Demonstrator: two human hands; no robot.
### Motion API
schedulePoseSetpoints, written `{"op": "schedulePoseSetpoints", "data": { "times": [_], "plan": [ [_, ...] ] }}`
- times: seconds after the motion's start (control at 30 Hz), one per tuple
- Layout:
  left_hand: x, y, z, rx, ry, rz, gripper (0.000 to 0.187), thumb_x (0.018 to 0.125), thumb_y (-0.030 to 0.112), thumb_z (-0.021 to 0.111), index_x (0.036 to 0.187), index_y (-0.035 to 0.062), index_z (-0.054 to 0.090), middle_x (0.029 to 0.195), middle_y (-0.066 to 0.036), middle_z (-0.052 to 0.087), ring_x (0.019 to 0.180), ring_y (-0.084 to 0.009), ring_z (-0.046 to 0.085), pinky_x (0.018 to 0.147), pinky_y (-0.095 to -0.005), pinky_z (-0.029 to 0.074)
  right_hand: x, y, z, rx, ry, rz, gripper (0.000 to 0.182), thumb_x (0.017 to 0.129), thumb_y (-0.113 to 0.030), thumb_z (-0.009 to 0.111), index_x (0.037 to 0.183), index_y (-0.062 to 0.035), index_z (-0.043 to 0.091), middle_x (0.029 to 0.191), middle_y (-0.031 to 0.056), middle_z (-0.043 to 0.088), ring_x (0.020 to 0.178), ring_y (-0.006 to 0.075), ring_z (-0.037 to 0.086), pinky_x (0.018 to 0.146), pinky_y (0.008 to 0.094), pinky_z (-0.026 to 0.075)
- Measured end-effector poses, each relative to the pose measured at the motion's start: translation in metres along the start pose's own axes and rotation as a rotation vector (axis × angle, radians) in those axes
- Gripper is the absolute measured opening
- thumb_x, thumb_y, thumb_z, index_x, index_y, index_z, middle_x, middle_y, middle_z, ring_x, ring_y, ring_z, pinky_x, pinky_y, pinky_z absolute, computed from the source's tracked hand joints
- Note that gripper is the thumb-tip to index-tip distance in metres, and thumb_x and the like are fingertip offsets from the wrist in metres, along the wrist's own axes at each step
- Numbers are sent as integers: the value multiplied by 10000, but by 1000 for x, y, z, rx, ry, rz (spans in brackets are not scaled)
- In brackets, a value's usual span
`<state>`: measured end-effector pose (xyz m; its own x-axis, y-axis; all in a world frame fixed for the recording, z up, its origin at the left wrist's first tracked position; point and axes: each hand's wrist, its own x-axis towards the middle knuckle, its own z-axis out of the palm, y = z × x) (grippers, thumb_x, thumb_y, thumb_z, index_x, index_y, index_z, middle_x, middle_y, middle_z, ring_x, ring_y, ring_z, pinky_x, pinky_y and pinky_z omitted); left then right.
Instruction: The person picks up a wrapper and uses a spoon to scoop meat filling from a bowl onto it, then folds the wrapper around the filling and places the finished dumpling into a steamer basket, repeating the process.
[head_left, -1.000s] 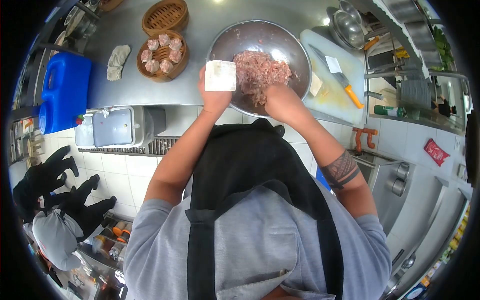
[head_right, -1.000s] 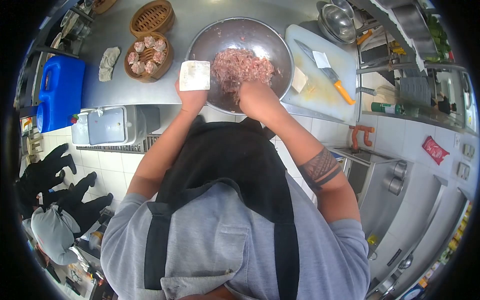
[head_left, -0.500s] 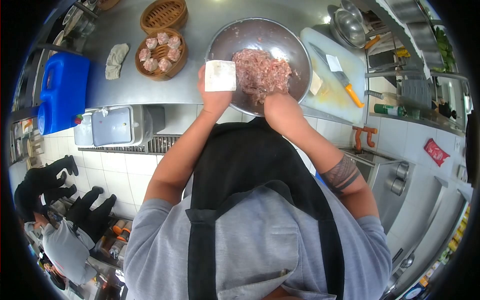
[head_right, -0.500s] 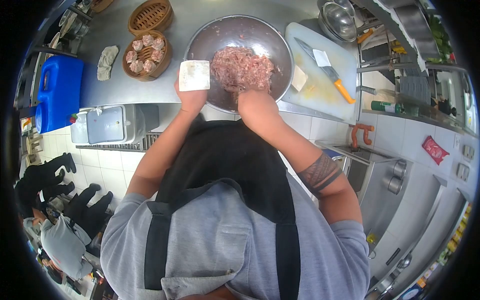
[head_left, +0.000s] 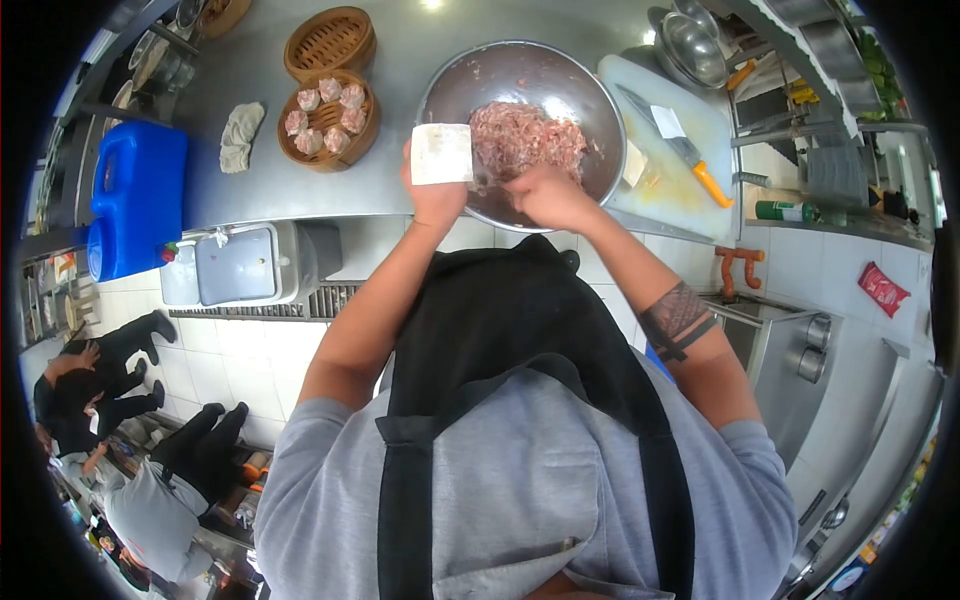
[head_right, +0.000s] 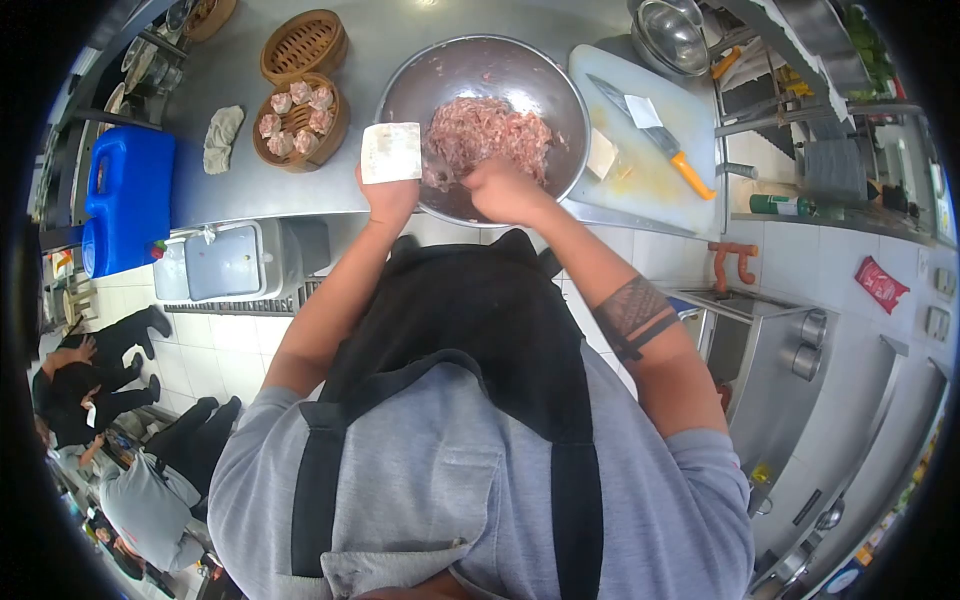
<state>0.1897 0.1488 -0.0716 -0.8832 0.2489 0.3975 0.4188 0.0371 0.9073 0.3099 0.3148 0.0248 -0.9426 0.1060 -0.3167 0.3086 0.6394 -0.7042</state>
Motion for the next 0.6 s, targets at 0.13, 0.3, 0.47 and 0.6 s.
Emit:
{"op": "schedulePoseSetpoints", "data": {
  "times": [0.13, 0.3, 0.47, 0.6],
  "plan": [
    [2, 2, -6, 230, -9, 116, 281, 825, 51, 749, 1101, 26, 704, 1067, -130, 721, 967, -299, 710, 899, -393, 544, -15, -4, -41, 334, -111, 360, 361, 825, -9, 611, 1137, -20, 792, 907, 197, 765, 796, 216, 721, 757, 372, 549],
    [9, 5, -7, 213, -29, 86, 278, 880, 35, 679, 1151, 30, 742, 1083, -102, 776, 1017, -252, 742, 910, -356, 544, -26, -7, -50, 41, 68, 102, 315, 794, -18, 616, 1048, 30, 797, 925, 262, 747, 822, 329, 735, 789, 435, 571],
    [10, 10, -5, 129, -32, 32, 252, 863, 67, 720, 1111, 20, 724, 1055, -115, 751, 981, -271, 735, 883, -374, 555, -21, -26, -24, -652, 170, -18, 147, 786, -51, 619, 788, 40, 734, 878, 254, 715, 885, 376, 734, 831, 483, 593],
    [8, 5, -4, 96, -19, 39, 262, 839, 82, 751, 1088, 16, 704, 1041, -136, 718, 950, -308, 724, 876, -401, 559, -19, -15, -9, -679, 325, -104, 177, 825, -73, 615, 846, 32, 756, 996, 255, 705, 917, 399, 723, 807, 474, 603]
  ]
}}
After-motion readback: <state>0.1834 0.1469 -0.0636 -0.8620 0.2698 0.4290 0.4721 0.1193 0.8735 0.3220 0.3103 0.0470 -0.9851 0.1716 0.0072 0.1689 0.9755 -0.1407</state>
